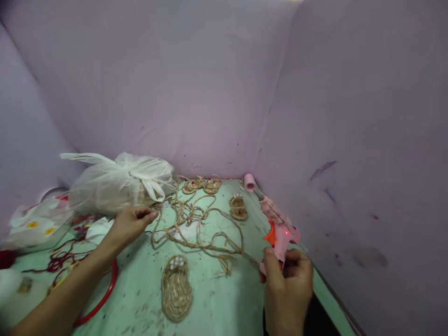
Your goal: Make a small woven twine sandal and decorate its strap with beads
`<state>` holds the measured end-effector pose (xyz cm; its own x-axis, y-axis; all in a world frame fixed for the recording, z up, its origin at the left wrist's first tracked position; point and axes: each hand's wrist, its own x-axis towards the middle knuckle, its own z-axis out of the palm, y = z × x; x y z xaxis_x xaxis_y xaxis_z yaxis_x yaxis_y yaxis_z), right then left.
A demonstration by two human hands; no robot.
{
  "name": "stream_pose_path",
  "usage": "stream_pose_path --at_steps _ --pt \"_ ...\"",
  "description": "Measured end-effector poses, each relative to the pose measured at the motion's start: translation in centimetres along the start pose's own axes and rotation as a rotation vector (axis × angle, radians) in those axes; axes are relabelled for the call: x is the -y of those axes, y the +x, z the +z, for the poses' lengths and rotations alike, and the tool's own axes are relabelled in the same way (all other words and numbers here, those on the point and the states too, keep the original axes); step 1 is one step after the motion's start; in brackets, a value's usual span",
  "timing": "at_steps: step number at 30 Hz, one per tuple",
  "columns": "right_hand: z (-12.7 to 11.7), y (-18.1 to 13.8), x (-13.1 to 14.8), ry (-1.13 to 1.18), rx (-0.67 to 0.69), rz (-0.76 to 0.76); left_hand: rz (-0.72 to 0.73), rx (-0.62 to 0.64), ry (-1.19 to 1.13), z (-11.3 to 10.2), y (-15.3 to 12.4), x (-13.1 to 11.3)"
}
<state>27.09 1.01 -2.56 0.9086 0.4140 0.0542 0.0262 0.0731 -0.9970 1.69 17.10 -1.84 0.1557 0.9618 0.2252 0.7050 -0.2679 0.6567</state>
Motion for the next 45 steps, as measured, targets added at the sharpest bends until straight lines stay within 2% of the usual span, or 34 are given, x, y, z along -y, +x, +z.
stream_pose_path --at_steps 7,12,16,19,20,22,26,29,31,33,37,39,41,42,45 --pt "-0.7 0.5 0.0 0.124 -0.068 -0.048 0.029 0.023 0.039 1.3 0.2 -2.4" --pt "-1.1 0.6 0.6 0.265 -0.119 -0.115 0.043 0.051 0.056 1.0 -0.2 -3.6" --pt "-1.2 0.5 1.0 0.305 -0.142 -0.150 0.138 0.083 0.050 1.4 -1.3 -6.2" --pt "-1.2 0.3 1.1 0.296 -0.125 -0.150 0.367 0.225 0.192 3.7 -2.4 -9.7" --pt "-1.1 0.3 1.1 0.282 -0.116 -0.148 0.497 0.311 0.277 4.9 -2.7 -10.9" --pt "-1.0 0.3 0.9 0.251 -0.104 -0.149 0.617 0.414 0.312 7.8 -3.4 -13.2" --pt "-0.8 0.5 0.0 0.197 -0.102 -0.153 0.755 0.564 0.347 13.1 -4.2 -15.6" --pt "-0.6 0.7 -0.7 0.131 -0.060 -0.162 0.795 0.577 0.316 14.7 -4.2 -15.7" --pt "-0.5 0.9 -1.1 0.016 -0.017 -0.196 0.795 0.542 0.269 14.0 -3.9 -15.4" --pt "-0.3 1.2 -1.4 -0.123 0.011 -0.223 0.768 0.469 0.201 11.9 -3.3 -14.7" --pt "1.1 1.9 -2.7 -0.271 0.077 -0.206 0.599 0.181 0.003 4.6 -2.6 -11.9" --pt "2.2 2.1 -3.6 -0.328 0.152 -0.192 0.443 0.009 -0.125 0.7 -3.0 -9.6" --pt "3.4 2.0 -4.3 -0.391 0.239 -0.191 0.085 -0.150 -0.674 -2.3 -3.9 -7.1" --pt "3.9 2.0 -4.6 -0.425 0.277 -0.196 -0.058 -0.173 -0.880 -3.4 -4.6 -5.9" --pt "4.9 2.0 -4.9 -0.534 0.345 -0.220 -0.227 -0.168 -1.061 -5.1 -6.8 -2.9"
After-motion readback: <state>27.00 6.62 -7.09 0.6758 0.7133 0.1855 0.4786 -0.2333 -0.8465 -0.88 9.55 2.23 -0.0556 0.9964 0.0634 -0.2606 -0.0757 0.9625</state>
